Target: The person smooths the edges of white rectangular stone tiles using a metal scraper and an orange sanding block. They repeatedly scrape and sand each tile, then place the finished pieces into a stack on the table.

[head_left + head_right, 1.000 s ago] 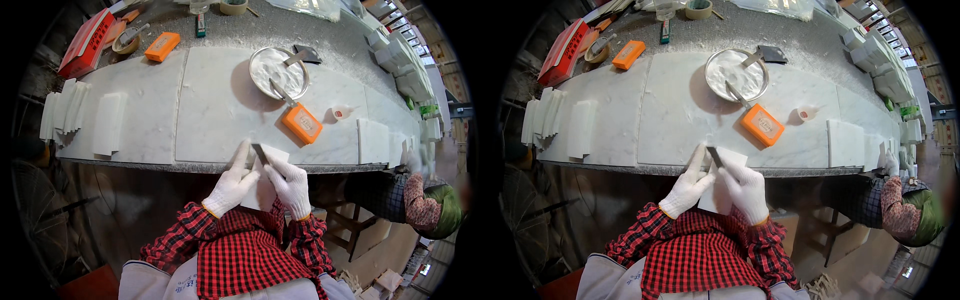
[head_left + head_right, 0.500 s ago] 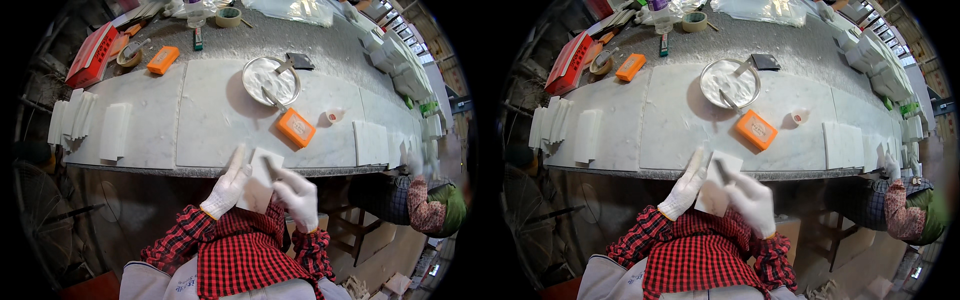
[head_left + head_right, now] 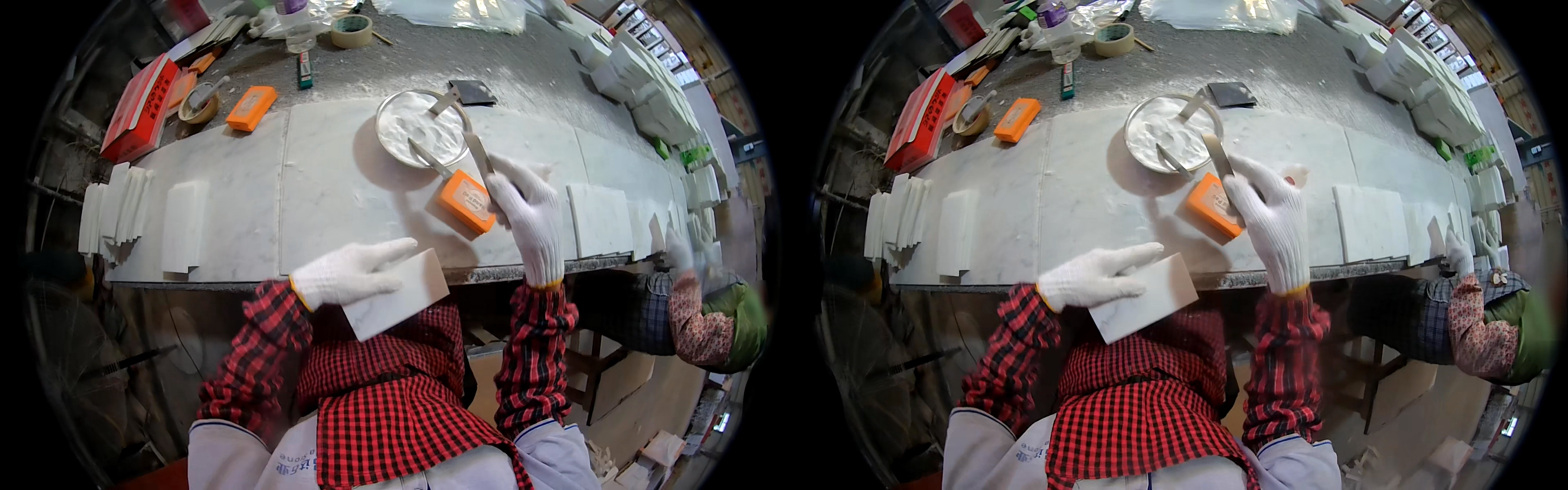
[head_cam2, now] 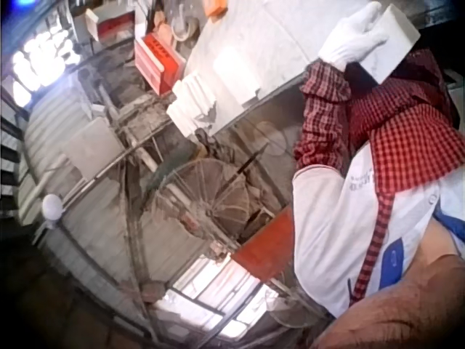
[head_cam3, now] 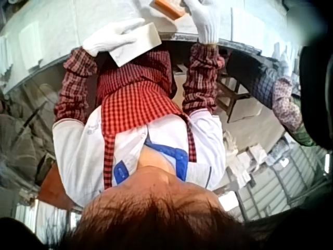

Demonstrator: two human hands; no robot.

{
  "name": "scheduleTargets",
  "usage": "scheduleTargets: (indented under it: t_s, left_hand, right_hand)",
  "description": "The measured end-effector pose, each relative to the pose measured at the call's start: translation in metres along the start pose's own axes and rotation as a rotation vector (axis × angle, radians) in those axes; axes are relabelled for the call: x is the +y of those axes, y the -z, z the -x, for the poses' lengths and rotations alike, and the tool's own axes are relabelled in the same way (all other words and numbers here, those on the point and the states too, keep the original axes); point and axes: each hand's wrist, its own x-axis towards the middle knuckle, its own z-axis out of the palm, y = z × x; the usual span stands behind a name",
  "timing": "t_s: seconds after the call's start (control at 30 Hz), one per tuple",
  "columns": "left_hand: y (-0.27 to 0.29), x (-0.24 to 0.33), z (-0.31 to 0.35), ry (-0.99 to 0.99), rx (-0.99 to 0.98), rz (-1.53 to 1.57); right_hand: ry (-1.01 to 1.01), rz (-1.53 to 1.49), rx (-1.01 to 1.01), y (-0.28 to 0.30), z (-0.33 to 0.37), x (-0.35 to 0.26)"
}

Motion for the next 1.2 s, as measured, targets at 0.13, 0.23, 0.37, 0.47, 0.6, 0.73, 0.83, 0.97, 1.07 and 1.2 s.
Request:
scheduleTargets:
  t_s: [0.13,0.23,0.37,0.47,0.6,0.73,0.83,0.97,1.07,1.2]
  left_hand:
    - [0.04,0.009,-0.039,0.139,-0.292,-0.022]
    - [0.053,0.016,-0.062,0.082,-0.263,-0.314]
    - [0.038,0.017,-0.064,-0.056,-0.03,-0.554]
    - [0.016,0.011,-0.046,-0.212,0.201,-0.558]
    - [-0.004,-0.003,-0.041,-0.317,0.384,-0.473]
    - [-0.006,-0.004,-0.037,-0.331,0.375,-0.441]
    - [-0.013,0.005,-0.033,-0.365,0.32,-0.591]
    - [-0.018,0.002,-0.032,-0.365,0.292,-0.645]
    - [-0.021,-0.001,-0.034,-0.351,0.309,-0.65]
    - [-0.02,0.0,-0.034,-0.346,0.306,-0.662]
  right_hand:
    - [-0.194,-0.181,0.096,0.015,0.059,0.038]
    - [-0.223,-0.136,0.032,0.024,0.092,0.072]
    - [-0.041,0.042,-0.046,0.023,0.088,0.089]
    - [0.2,0.166,-0.118,0.016,0.063,0.093]
    - [0.292,0.158,-0.276,0.011,0.037,0.095]
    - [0.354,0.17,-0.357,0.004,0.018,0.097]
    - [0.359,0.2,-0.391,0.004,0.013,0.098]
    - [0.417,0.272,-0.428,0.008,0.008,0.099]
    - [0.481,0.259,-0.434,0.006,0.007,0.1]
    - [0.562,0.362,-0.438,0.006,0.008,0.1]
